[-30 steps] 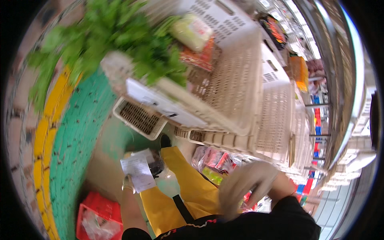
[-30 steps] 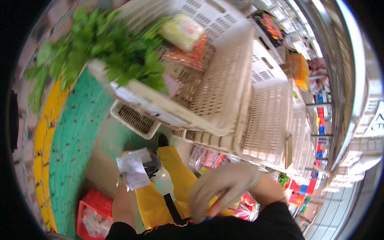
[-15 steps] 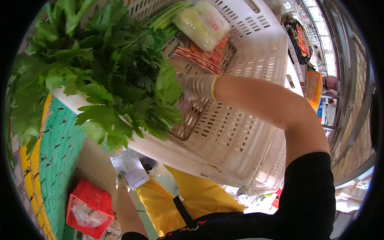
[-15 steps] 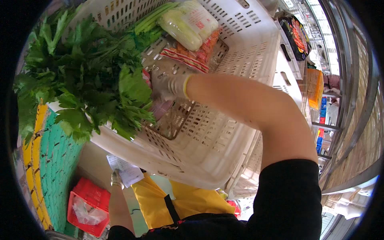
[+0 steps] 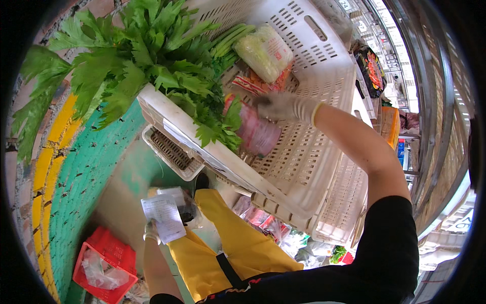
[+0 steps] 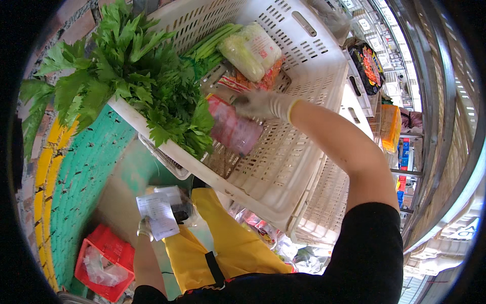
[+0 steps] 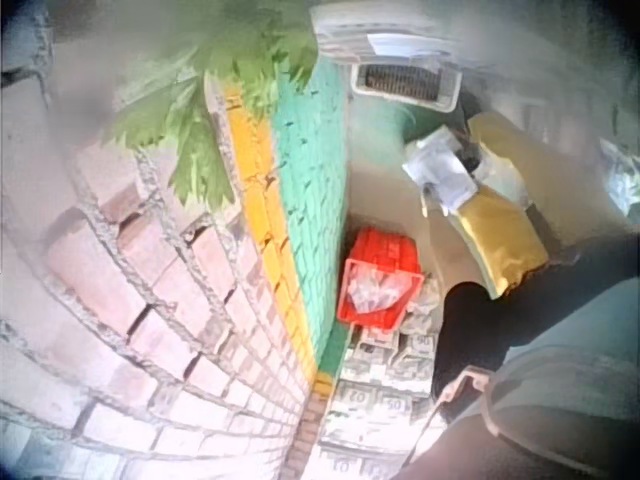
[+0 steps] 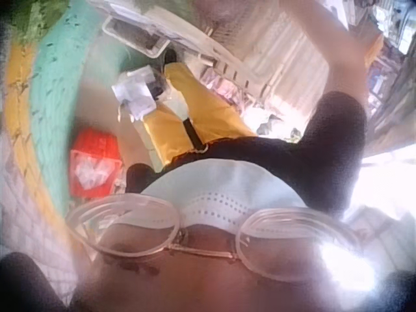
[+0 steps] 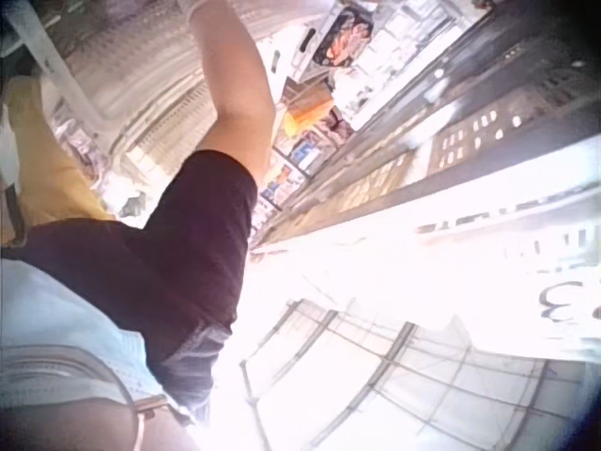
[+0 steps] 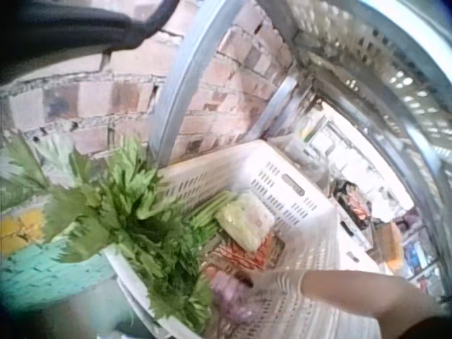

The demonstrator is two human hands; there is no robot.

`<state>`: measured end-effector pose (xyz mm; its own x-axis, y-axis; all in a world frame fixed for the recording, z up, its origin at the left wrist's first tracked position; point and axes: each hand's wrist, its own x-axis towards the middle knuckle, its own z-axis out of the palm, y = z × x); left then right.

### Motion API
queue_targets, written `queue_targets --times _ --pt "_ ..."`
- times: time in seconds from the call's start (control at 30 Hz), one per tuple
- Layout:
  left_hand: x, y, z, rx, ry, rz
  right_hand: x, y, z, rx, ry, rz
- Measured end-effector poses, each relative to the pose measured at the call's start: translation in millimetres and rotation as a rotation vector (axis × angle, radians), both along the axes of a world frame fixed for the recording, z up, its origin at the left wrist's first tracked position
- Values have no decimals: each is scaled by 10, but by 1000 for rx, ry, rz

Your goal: The person writes on a document, bags multiple snack packages into plastic bags, and places the bags into crates in a logistics environment.

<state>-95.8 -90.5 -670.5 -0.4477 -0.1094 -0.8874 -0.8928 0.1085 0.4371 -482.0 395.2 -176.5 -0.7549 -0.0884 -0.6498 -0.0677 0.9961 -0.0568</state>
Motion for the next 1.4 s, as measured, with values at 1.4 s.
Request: queue_targets --times 1.4 --pt "8 -453 272 -142 258 -263 2396 -197 2490 -840 817 -693"
